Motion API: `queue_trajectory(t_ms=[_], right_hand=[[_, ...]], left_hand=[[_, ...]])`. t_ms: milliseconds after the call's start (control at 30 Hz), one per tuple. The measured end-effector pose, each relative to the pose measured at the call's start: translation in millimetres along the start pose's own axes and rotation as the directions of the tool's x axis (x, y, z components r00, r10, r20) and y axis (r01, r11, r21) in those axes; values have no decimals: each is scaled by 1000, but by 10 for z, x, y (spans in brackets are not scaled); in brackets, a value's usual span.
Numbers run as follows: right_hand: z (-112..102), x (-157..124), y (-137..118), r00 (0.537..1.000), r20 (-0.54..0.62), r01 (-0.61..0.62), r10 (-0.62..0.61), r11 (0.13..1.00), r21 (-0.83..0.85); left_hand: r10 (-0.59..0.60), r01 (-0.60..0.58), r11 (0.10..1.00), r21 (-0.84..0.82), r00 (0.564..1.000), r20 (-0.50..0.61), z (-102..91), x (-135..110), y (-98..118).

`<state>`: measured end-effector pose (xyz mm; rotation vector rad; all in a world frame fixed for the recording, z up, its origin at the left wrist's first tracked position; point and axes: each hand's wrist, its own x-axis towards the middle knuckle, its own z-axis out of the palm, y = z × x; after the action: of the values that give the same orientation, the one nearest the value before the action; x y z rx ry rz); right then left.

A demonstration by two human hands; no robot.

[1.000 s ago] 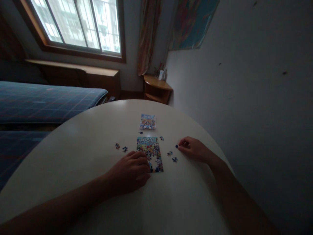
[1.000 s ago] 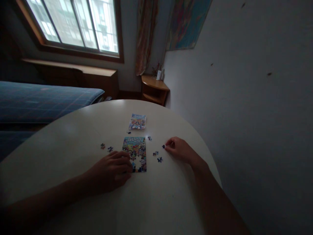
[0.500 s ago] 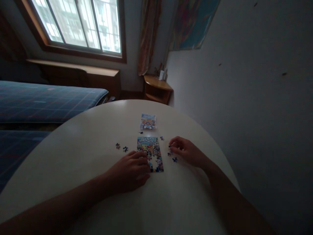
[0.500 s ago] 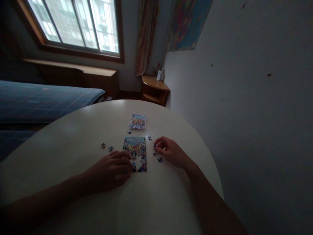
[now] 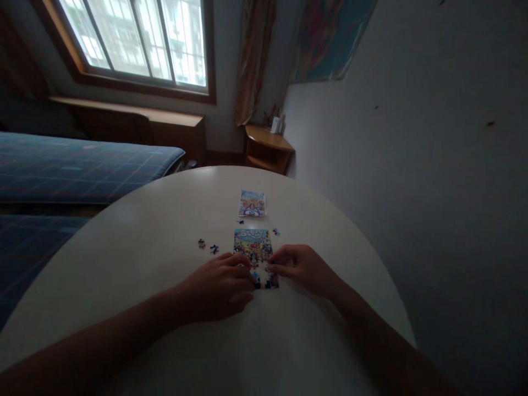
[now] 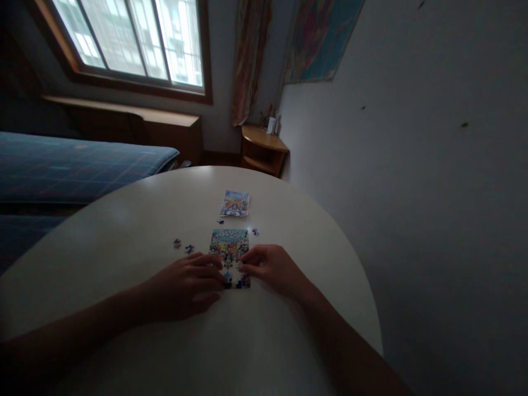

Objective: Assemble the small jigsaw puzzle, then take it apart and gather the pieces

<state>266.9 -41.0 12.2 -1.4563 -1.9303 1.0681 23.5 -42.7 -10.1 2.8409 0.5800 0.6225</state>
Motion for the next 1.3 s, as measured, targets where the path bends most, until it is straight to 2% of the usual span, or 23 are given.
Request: queue_trajectory(t_ms=[200, 400, 700, 1033, 1133, 1300], right_hand=[[128, -20, -64, 999, -24, -43, 43, 999, -22], [243, -8, 25, 1000, -30, 6, -8, 998, -70], [234, -1, 16, 994, -73, 62, -81, 970, -233], [242, -7, -30, 995, -57, 64, -83, 958, -279], [223, -12, -50, 988, -32, 133, -154, 926, -354], [155, -50, -61, 944, 122, 323, -307, 779, -538]], left_hand=[[12, -12, 1000, 26, 1000, 9, 10, 0, -17], [3, -5, 999, 35, 999, 39, 4, -7, -11], [19, -19, 1000, 15, 999, 26, 0, 11, -13], [35, -35, 999, 38, 999, 5, -7, 13, 0], [38, -38, 998, 47, 999, 0, 3, 5, -10], [44, -44, 997, 60, 999, -1, 34, -14, -25]])
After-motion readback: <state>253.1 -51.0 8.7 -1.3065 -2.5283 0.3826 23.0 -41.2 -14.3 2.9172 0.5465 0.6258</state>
